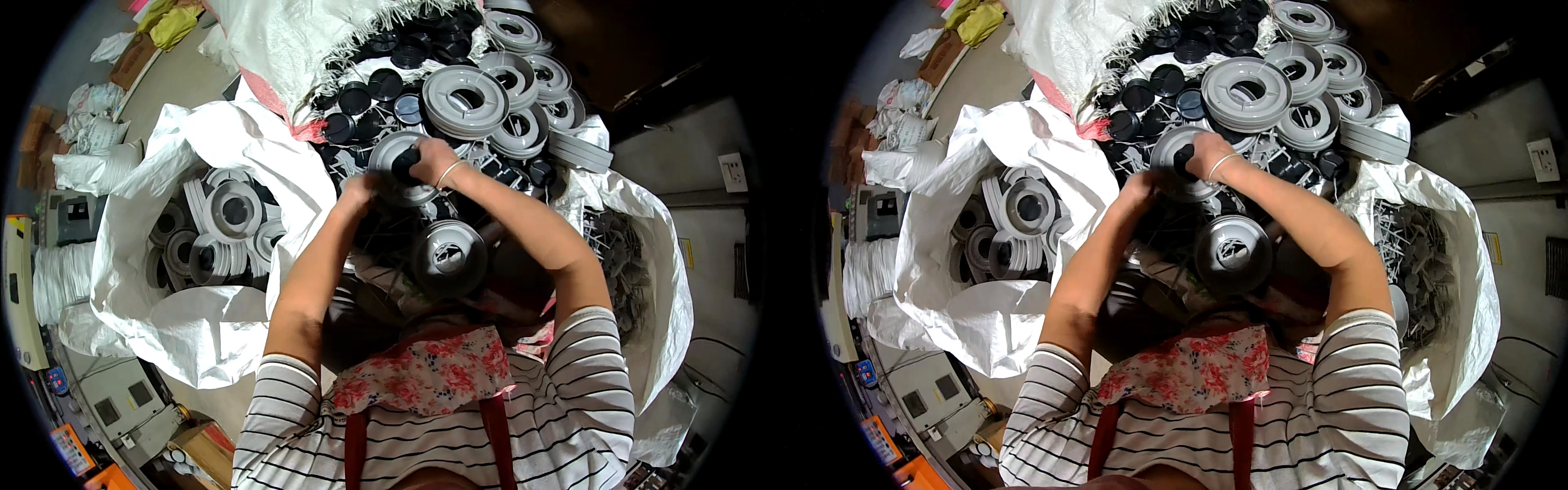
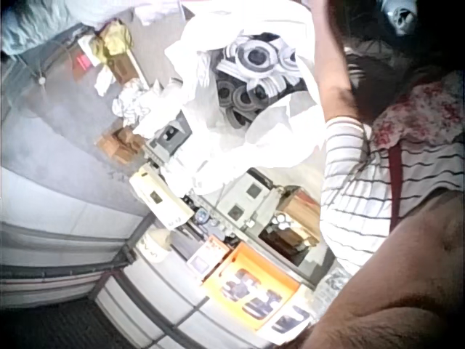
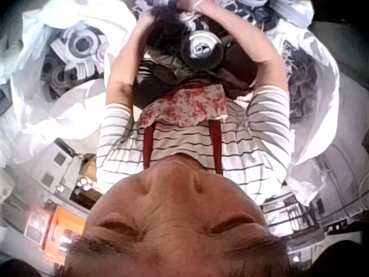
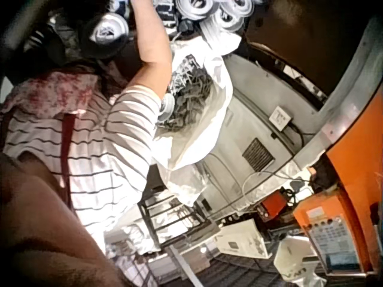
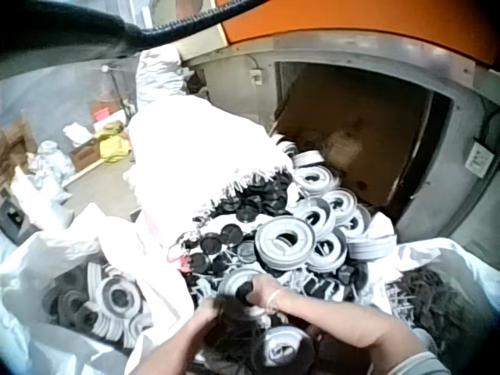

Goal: The person repeatedly picks up gray and black plastic components from a large white sack, separates the two parts by hand, and places the gray pieces into a second white sack. The process involves continuous manual handling and sorting of the plastic items.

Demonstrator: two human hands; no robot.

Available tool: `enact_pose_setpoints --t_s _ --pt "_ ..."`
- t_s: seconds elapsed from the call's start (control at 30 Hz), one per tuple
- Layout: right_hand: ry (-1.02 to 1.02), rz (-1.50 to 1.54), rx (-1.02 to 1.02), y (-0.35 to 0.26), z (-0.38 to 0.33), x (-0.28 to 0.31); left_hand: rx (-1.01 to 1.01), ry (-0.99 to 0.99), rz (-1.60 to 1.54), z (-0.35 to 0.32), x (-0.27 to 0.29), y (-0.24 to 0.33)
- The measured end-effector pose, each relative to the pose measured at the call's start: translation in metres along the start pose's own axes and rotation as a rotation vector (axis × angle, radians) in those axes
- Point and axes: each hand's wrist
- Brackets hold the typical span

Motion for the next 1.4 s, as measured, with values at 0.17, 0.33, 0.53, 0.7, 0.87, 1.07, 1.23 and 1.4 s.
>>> enact_pose_setpoints --t_s 0.17,0.33,0.53,0.7,0.87,1.07,1.23,1.4 --pt "0.203 0.344 -0.101 -0.016 -0.034 0.046 0.081 0.132 -0.378 -0.047 -0.044 0.097" --pt "0.550 0.438 0.221 -0.068 -0.084 0.059 -0.333 0.558 0.451 -0.134 -0.078 0.167" --pt "0.634 0.332 0.849 -0.093 -0.105 0.017 -0.298 0.256 -0.534 -0.186 -0.078 0.150" --pt "0.650 0.331 0.649 -0.108 -0.117 0.018 -0.378 0.607 0.352 -0.226 -0.081 0.149" --pt "0.389 0.304 0.734 -0.108 -0.131 0.012 -0.424 0.240 -0.652 -0.230 -0.078 0.140" --pt "0.132 0.229 0.614 -0.141 -0.159 0.047 -0.438 0.228 -0.447 -0.247 -0.081 0.125" --pt "0.263 -0.091 0.888 -0.124 -0.146 0.028 -0.331 0.176 -0.475 -0.249 -0.078 0.128" --pt "0.245 -0.184 0.920 -0.121 -0.149 0.024 -0.249 0.102 -0.468 -0.254 -0.067 0.135"
Point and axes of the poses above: each hand's wrist, its own z-axis towards the middle knuckle, its own x-axis out of the back of the hand, y = z × x, and after that the axes turned 4 degrees about -x, right-handed
